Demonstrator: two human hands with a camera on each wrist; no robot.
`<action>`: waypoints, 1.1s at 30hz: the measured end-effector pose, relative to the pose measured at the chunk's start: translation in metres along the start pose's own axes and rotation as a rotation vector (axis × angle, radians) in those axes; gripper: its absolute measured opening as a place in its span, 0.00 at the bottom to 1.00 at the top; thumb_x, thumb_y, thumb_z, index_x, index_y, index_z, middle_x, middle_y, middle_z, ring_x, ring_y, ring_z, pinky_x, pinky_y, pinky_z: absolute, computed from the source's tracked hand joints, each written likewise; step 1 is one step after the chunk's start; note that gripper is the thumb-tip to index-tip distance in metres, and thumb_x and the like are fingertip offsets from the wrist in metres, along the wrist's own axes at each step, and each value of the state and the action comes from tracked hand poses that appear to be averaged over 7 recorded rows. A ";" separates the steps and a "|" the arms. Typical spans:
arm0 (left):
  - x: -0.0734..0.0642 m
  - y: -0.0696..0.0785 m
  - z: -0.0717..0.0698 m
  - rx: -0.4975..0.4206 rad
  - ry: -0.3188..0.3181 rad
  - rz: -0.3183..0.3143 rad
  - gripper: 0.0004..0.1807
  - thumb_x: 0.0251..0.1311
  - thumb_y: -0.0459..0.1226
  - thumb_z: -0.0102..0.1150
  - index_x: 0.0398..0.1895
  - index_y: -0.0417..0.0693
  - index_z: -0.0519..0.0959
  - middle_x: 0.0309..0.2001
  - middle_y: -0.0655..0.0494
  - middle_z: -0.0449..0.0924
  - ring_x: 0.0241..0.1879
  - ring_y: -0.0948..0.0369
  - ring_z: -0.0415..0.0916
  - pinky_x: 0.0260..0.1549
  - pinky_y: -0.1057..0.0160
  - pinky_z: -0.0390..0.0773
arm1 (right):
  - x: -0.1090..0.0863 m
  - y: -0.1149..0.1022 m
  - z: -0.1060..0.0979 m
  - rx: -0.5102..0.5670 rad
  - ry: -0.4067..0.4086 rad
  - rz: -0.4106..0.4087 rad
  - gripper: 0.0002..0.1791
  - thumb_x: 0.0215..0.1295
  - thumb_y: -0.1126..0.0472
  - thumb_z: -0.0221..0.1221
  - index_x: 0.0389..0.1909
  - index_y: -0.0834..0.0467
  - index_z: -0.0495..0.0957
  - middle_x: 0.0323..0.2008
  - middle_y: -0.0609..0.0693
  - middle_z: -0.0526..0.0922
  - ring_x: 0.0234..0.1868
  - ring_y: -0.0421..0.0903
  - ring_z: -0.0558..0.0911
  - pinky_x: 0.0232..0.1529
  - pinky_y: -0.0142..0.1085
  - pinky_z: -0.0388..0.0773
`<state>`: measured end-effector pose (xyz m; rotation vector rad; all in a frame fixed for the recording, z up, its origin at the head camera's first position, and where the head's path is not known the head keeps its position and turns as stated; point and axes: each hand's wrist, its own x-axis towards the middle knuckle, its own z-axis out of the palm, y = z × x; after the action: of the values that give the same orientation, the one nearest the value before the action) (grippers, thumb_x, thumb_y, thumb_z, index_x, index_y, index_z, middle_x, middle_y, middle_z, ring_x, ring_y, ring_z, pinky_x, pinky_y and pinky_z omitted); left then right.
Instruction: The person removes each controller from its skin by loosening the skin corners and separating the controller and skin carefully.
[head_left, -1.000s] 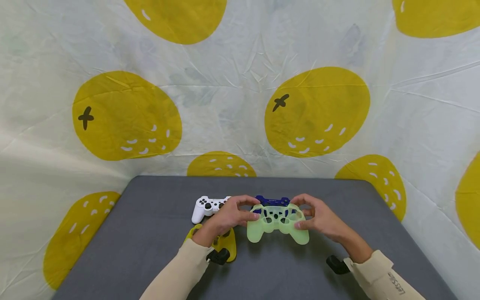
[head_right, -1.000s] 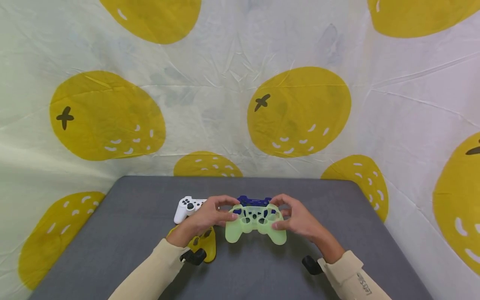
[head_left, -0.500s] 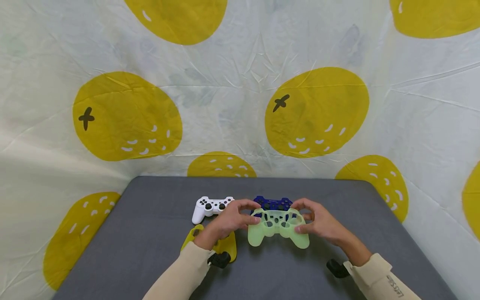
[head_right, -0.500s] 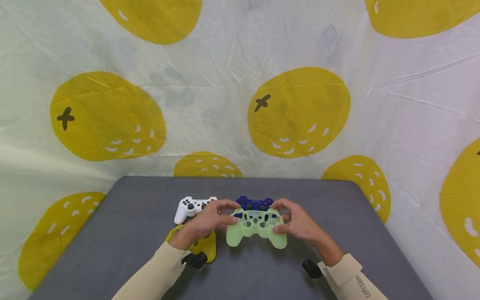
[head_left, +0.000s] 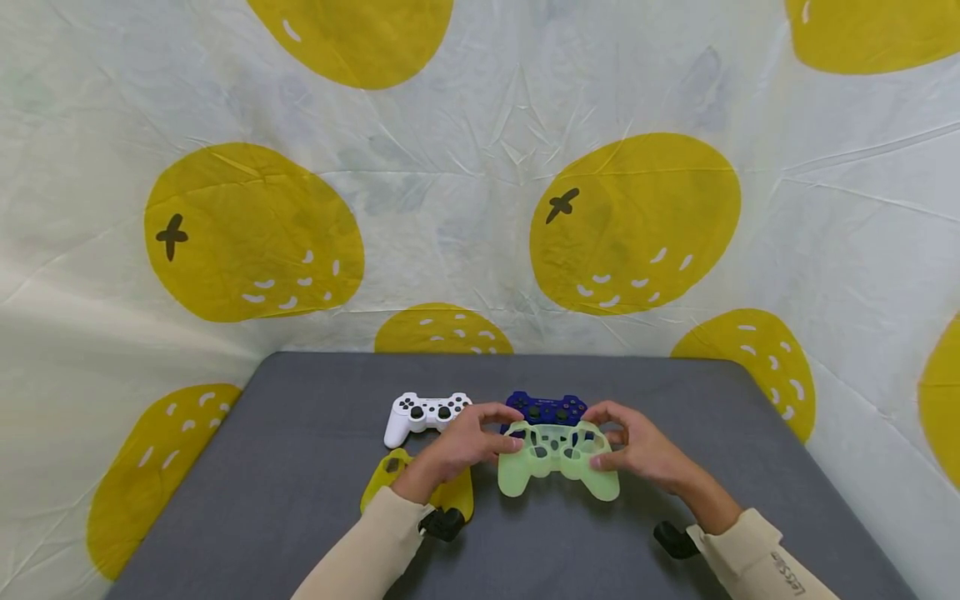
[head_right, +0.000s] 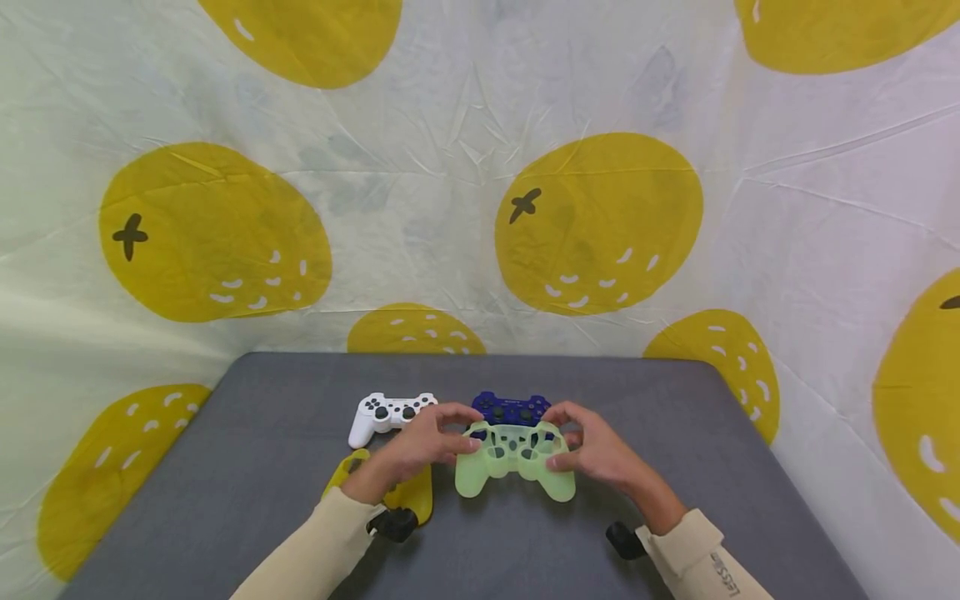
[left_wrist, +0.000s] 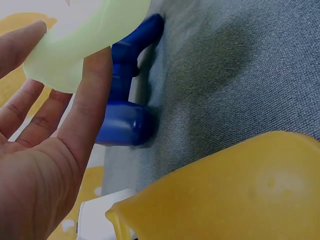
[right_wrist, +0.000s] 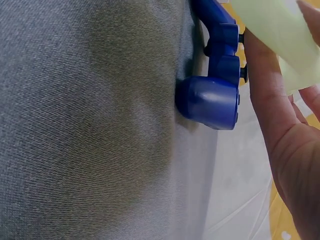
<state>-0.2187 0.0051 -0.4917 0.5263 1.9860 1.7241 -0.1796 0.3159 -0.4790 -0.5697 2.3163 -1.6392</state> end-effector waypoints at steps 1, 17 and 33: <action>0.000 -0.001 0.000 -0.003 0.000 -0.003 0.23 0.66 0.35 0.69 0.64 0.43 0.80 0.70 0.42 0.74 0.49 0.57 0.85 0.45 0.53 0.88 | 0.000 0.000 0.000 -0.007 0.004 0.005 0.33 0.60 0.71 0.70 0.64 0.71 0.66 0.64 0.74 0.65 0.38 0.46 0.84 0.34 0.39 0.84; 0.001 -0.011 0.005 -0.001 0.012 -0.023 0.23 0.65 0.35 0.70 0.63 0.45 0.81 0.68 0.45 0.76 0.48 0.57 0.85 0.46 0.53 0.88 | 0.000 0.009 0.000 0.002 -0.014 0.043 0.34 0.60 0.71 0.70 0.64 0.71 0.66 0.63 0.74 0.65 0.35 0.44 0.82 0.33 0.37 0.83; 0.000 -0.012 0.008 0.005 0.022 -0.045 0.21 0.65 0.33 0.70 0.61 0.46 0.82 0.66 0.46 0.78 0.48 0.57 0.84 0.44 0.53 0.89 | -0.002 0.016 0.003 0.037 -0.037 0.052 0.34 0.61 0.72 0.70 0.64 0.73 0.65 0.60 0.74 0.67 0.37 0.45 0.84 0.35 0.39 0.84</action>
<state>-0.2143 0.0096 -0.5046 0.4629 2.0027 1.7043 -0.1797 0.3188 -0.4954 -0.5225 2.2510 -1.6303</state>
